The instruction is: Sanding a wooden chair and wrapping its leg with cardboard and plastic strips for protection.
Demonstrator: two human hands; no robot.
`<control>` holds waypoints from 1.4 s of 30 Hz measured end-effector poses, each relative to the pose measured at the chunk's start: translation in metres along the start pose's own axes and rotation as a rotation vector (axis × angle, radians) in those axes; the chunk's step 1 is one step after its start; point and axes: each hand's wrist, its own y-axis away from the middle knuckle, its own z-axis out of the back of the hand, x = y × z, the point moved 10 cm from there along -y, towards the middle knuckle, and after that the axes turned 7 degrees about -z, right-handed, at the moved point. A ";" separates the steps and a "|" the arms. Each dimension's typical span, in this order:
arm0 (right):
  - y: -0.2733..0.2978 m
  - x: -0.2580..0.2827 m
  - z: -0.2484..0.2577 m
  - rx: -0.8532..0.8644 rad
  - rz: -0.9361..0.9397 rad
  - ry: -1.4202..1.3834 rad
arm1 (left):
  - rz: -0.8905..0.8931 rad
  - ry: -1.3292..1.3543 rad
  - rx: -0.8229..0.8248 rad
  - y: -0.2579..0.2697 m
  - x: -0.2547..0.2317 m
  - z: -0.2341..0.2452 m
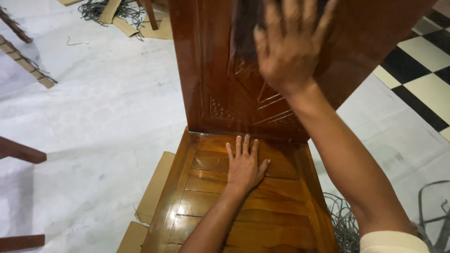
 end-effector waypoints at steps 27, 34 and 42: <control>0.200 -0.088 -0.042 -0.083 -0.009 -0.012 | -0.009 -0.009 -0.070 0.002 -0.005 0.010; 0.144 -0.118 0.005 -0.216 -0.228 -0.071 | -0.012 -0.027 -0.053 0.000 -0.001 0.002; 0.168 -0.131 0.013 -0.242 -0.308 -0.388 | -0.008 -0.030 -0.070 0.001 -0.005 0.009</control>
